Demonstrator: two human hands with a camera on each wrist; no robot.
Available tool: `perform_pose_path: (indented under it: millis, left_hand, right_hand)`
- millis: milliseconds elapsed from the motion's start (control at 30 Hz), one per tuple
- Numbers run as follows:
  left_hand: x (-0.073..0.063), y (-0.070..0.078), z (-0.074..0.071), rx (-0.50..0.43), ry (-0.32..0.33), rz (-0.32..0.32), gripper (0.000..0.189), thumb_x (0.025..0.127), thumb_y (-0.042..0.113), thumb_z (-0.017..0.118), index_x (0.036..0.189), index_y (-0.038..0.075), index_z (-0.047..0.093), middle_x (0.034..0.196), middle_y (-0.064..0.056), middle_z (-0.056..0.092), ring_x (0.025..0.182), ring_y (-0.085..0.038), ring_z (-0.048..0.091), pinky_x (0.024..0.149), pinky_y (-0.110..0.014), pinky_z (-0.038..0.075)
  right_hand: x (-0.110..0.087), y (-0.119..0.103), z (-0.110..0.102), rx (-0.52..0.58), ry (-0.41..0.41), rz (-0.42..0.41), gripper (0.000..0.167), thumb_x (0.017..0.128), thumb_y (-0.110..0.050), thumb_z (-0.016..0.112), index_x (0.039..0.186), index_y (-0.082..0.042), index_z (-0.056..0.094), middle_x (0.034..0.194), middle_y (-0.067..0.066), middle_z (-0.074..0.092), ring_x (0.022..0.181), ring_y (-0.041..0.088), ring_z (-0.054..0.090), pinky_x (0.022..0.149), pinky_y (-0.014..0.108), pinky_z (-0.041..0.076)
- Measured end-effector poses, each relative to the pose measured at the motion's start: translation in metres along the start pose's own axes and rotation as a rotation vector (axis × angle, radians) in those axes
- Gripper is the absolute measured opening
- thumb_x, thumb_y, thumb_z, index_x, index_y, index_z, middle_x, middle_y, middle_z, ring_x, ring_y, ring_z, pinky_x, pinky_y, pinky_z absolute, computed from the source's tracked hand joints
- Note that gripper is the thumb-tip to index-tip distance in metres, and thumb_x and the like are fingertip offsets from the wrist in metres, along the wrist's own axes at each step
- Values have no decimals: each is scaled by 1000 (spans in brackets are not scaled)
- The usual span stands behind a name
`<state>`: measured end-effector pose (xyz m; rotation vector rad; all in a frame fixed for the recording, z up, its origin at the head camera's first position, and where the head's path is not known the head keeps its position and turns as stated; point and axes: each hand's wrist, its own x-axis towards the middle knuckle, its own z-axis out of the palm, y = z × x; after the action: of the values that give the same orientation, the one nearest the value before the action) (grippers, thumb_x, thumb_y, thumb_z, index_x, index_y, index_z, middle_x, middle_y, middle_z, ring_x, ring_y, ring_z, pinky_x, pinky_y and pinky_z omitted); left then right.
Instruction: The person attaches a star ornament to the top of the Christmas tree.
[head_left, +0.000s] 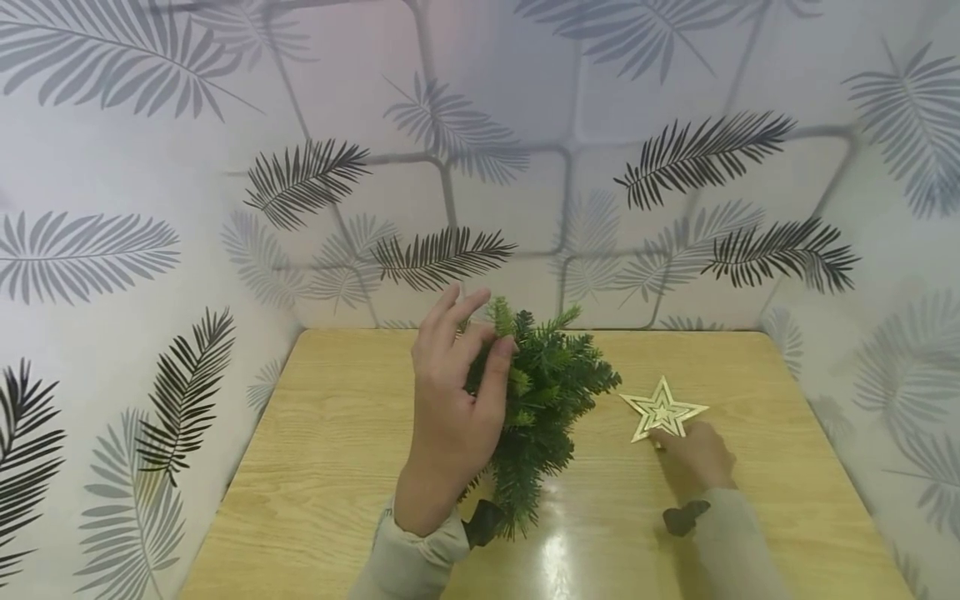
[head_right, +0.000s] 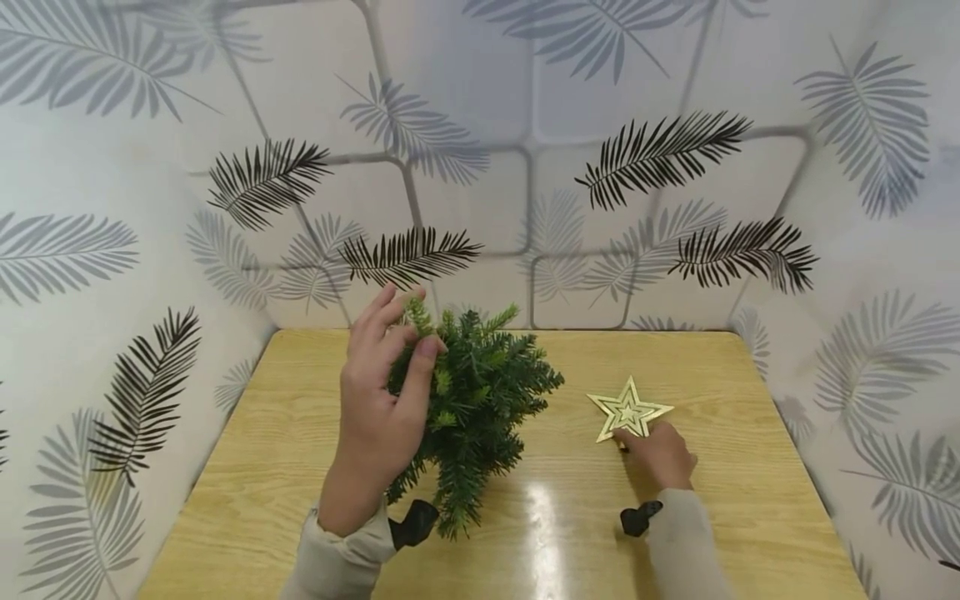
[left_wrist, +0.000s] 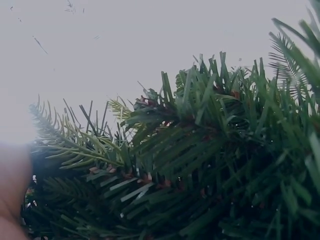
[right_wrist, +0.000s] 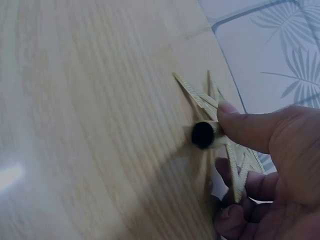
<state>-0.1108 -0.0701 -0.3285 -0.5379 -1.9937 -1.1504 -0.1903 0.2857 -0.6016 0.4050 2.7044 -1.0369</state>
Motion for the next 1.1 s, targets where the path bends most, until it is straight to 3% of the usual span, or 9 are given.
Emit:
perform_pose_path:
  millis: [133, 233, 333, 433, 500, 633, 833, 933, 1100]
  left_hand:
    - [-1, 0, -1, 10, -6, -11, 20, 103, 15, 63, 86, 5, 67, 138, -13, 63, 148, -31, 37, 119, -62, 19]
    - [-2, -1, -2, 12, -9, -15, 21, 103, 15, 63, 84, 7, 67, 137, -13, 64, 148, -31, 37, 118, -63, 19]
    - [-2, -1, -3, 5, -13, -17, 23, 104, 16, 62, 82, 9, 67, 136, -14, 65, 148, -30, 37, 118, -64, 19]
    - [-3, -2, -3, -3, -17, -14, 25, 104, 17, 61, 81, 9, 66, 135, -14, 65, 148, -30, 37, 118, -64, 19]
    - [-2, -3, -4, 1, -19, -11, 26, 104, 17, 60, 81, 10, 66, 135, -14, 65, 148, -30, 37, 118, -64, 19]
    - [-2, -3, -5, 20, -22, -10, 25, 104, 16, 61, 80, 10, 66, 134, -13, 66, 147, -29, 38, 117, -65, 19]
    - [-1, -3, -8, 39, -40, -21, 27, 104, 17, 61, 78, 12, 66, 134, -10, 66, 148, -28, 37, 116, -66, 19]
    - [1, -4, -8, 44, -48, -29, 28, 104, 20, 61, 78, 11, 67, 134, -9, 67, 147, -28, 38, 117, -66, 18]
    - [2, -5, -8, 54, -53, -35, 28, 103, 19, 63, 77, 9, 69, 133, -10, 67, 146, -29, 39, 116, -67, 17]
  right_hand:
    - [-6, 0, -8, 132, -124, 17, 49, 103, -52, 56, 80, -10, 49, 75, 5, 52, 68, 25, 51, 63, 39, 42]
    - [-7, 0, -12, 183, -171, -6, 39, 106, -38, 54, 85, -5, 50, 80, 9, 53, 72, 26, 53, 63, 37, 46]
    - [-6, 0, -15, 167, -165, -41, 39, 106, -30, 54, 100, 8, 60, 100, 24, 61, 94, 39, 60, 82, 51, 52]
    - [-5, -1, -17, 163, -155, -66, 46, 108, -29, 50, 115, 16, 60, 120, 35, 59, 112, 50, 55, 96, 61, 47]
    - [-5, -2, -18, 176, -150, -66, 45, 109, -28, 49, 115, 15, 60, 115, 33, 59, 109, 47, 55, 93, 57, 48]
    - [-8, -5, -19, 209, -128, -80, 36, 110, -26, 49, 102, 7, 60, 96, 12, 59, 92, 27, 52, 76, 36, 45]
    - [-15, -16, -26, 253, -82, -123, 48, 110, -37, 51, 117, 9, 60, 116, 24, 64, 103, 33, 59, 84, 46, 49]
    - [-20, -28, -34, 293, -50, -149, 53, 109, -42, 52, 123, 9, 60, 125, 25, 63, 105, 30, 60, 88, 48, 47]
    - [-34, -56, -54, 374, 52, -248, 48, 108, -41, 56, 115, 6, 64, 105, -4, 69, 96, 15, 58, 86, 39, 44]
